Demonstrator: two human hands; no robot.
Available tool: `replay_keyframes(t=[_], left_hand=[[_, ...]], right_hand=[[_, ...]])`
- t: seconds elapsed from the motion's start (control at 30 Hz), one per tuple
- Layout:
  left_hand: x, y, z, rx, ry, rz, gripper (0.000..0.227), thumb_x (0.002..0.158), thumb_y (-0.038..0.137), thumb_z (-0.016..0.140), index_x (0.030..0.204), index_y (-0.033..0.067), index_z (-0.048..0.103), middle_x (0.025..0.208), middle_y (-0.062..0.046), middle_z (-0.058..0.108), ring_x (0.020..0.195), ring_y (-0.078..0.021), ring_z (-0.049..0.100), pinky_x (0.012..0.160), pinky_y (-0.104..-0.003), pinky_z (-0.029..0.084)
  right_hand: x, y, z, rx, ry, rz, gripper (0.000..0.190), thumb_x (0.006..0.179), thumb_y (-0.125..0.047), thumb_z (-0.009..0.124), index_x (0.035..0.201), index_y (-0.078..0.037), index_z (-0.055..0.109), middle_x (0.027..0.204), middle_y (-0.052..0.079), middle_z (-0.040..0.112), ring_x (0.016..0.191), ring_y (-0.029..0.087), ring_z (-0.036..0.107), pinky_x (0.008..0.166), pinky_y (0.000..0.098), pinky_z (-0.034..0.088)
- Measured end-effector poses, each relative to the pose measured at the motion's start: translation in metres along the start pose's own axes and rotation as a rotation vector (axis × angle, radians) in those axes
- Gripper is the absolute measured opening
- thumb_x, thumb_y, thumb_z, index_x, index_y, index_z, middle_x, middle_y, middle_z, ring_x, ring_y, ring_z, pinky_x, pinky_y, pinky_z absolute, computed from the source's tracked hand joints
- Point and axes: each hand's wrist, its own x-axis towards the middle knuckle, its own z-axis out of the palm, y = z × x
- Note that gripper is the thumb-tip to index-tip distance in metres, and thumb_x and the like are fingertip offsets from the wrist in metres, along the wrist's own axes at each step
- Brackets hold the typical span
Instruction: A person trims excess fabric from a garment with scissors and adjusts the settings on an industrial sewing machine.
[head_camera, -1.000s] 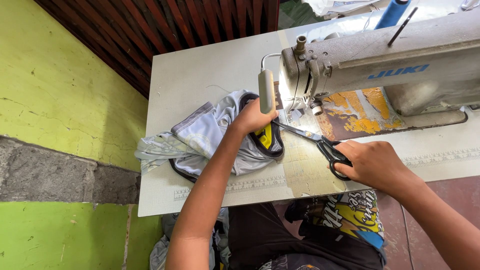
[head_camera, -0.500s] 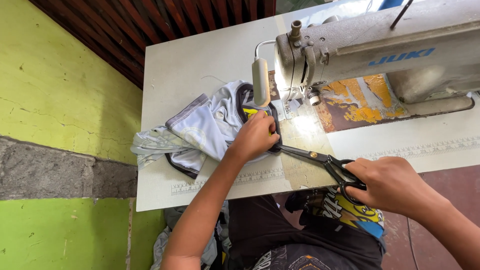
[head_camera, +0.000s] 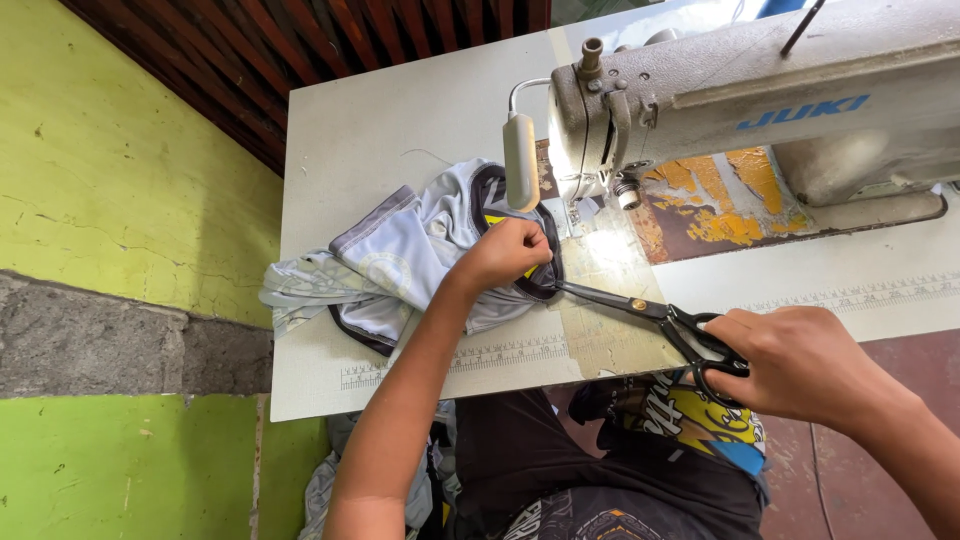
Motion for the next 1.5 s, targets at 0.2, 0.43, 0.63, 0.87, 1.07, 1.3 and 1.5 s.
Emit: replay_keyframes(t=[0.2, 0.43, 0.63, 0.87, 1.07, 1.3, 1.5], left_hand=[[0.001, 0.008, -0.002, -0.013, 0.05, 0.009, 0.021, 0.083, 0.009, 0.057, 0.064, 0.014, 0.049, 0.074, 0.003, 0.059, 0.068, -0.0105, 0.053, 0.062, -0.029, 0.042], [-0.002, 0.007, -0.005, -0.039, 0.079, 0.05, 0.02, 0.084, 0.009, 0.058, 0.066, 0.0143, 0.052, 0.07, 0.004, 0.058, 0.067, -0.0102, 0.052, 0.068, -0.029, 0.045], [-0.002, 0.007, -0.007, -0.045, 0.098, 0.03, 0.021, 0.084, 0.012, 0.058, 0.065, 0.0154, 0.051, 0.066, 0.004, 0.055, 0.063, -0.0093, 0.047, 0.064, -0.028, 0.04], [0.0, 0.005, -0.005, -0.044, 0.096, 0.053, 0.02, 0.084, 0.011, 0.06, 0.066, 0.0155, 0.053, 0.066, 0.005, 0.055, 0.063, -0.0094, 0.048, 0.064, -0.028, 0.04], [0.003, 0.008, 0.0, 0.034, 0.08, 0.03, 0.019, 0.082, 0.008, 0.062, 0.065, 0.0159, 0.056, 0.067, 0.006, 0.061, 0.065, -0.0098, 0.055, 0.061, -0.03, 0.041], [0.005, 0.007, 0.005, 0.08, 0.089, 0.062, 0.019, 0.085, 0.011, 0.059, 0.068, 0.0161, 0.053, 0.071, 0.004, 0.06, 0.068, -0.0118, 0.055, 0.065, -0.03, 0.044], [-0.01, 0.005, 0.013, 0.312, 0.155, 0.269, 0.059, 0.082, -0.005, 0.043, 0.136, 0.0166, 0.055, 0.134, -0.015, 0.062, 0.088, -0.0243, 0.057, 0.069, -0.04, 0.048]], right_hand=[[0.012, 0.005, -0.003, 0.003, 0.039, 0.024, 0.04, 0.08, -0.059, 0.067, 0.105, -0.028, 0.064, 0.083, -0.01, 0.071, 0.056, 0.031, 0.066, 0.047, 0.0446, 0.044], [0.021, 0.003, -0.02, 0.0, -0.005, 0.068, 0.039, 0.078, -0.06, 0.066, 0.104, -0.031, 0.064, 0.085, -0.01, 0.071, 0.069, 0.033, 0.068, 0.057, 0.0463, 0.048], [0.022, 0.011, -0.019, -0.009, 0.038, 0.099, 0.048, 0.073, -0.061, 0.068, 0.112, -0.033, 0.066, 0.1, -0.015, 0.074, 0.078, 0.033, 0.072, 0.062, 0.0459, 0.052], [0.038, 0.001, -0.037, -0.022, -0.027, 0.064, 0.037, 0.078, -0.062, 0.063, 0.099, -0.03, 0.064, 0.09, -0.011, 0.072, 0.076, 0.029, 0.069, 0.059, 0.0442, 0.048], [0.035, 0.004, -0.036, -0.097, -0.056, 0.035, 0.043, 0.079, -0.064, 0.07, 0.097, -0.027, 0.06, 0.084, -0.008, 0.069, 0.069, 0.032, 0.069, 0.058, 0.0441, 0.047], [0.026, 0.005, -0.026, -0.206, 0.005, -0.013, 0.035, 0.084, -0.06, 0.063, 0.09, -0.027, 0.053, 0.082, -0.008, 0.065, 0.069, 0.028, 0.07, 0.058, 0.0434, 0.049], [0.012, -0.001, -0.018, 0.088, -0.195, 0.161, 0.03, 0.081, -0.056, 0.064, 0.105, -0.037, 0.064, 0.089, -0.013, 0.076, 0.079, 0.024, 0.072, 0.067, 0.0399, 0.051]])
